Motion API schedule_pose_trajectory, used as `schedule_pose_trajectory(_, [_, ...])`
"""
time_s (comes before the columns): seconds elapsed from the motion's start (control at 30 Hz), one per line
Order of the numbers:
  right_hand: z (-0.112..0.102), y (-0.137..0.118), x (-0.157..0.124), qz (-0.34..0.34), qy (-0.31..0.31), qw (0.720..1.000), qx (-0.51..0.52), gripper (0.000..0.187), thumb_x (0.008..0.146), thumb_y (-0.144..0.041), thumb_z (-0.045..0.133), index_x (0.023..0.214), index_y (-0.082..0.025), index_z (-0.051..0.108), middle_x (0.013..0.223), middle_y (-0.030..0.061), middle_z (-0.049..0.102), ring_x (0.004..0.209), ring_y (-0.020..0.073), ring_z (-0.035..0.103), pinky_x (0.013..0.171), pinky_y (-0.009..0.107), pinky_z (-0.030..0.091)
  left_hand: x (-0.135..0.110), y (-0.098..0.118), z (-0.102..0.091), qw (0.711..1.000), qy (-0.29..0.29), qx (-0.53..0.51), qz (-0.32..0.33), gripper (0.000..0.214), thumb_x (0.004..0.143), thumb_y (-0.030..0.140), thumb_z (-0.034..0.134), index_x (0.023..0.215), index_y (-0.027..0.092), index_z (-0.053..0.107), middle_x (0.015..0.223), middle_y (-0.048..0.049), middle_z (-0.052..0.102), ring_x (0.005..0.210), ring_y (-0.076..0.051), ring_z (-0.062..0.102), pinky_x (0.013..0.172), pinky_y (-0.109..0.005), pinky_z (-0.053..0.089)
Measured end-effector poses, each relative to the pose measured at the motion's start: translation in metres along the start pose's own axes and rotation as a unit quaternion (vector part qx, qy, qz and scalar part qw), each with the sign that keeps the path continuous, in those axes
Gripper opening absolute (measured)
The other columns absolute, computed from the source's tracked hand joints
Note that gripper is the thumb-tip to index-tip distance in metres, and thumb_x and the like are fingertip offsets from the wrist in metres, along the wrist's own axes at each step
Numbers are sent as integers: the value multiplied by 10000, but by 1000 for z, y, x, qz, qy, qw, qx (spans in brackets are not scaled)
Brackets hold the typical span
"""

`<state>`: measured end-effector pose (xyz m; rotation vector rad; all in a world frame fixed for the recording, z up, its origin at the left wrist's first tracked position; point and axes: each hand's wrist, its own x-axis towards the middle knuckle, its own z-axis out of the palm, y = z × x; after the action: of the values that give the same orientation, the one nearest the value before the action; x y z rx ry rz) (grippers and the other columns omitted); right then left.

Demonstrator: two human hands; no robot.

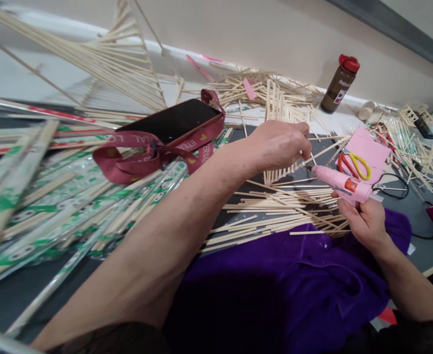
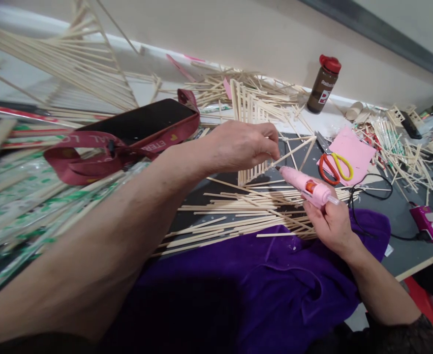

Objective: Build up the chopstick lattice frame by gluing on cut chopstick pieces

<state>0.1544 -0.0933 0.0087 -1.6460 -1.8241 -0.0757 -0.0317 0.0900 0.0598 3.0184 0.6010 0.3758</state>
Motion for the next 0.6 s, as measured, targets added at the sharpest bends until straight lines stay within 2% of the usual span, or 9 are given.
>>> schedule_pose_trajectory(0.17, [0,0,0,2,3,1000,6,266,860,-330,547,972,-141,697,846,108,728,765,217,700,722,319,563,1,0,-1,1000,-12,3,-3,314,840,180,479,954,281,753,1086,-27,664,834,-141,601,562,-235,335])
schedule_pose_trajectory(0.4, [0,0,1,18,-6,1000,7,251,855,-331,548,941,-161,711,653,42,688,532,168,625,677,320,561,2,0,-1,1000,-10,15,-9,312,843,186,476,959,290,747,1091,0,671,860,-133,603,569,-217,327])
schedule_pose_trajectory(0.6, [0,-1,-2,28,2,999,25,249,848,-317,558,955,-151,710,751,70,715,647,185,673,675,303,561,2,-1,-2,1000,-4,23,-2,309,853,193,478,944,310,748,1069,20,686,851,-125,606,574,-216,329])
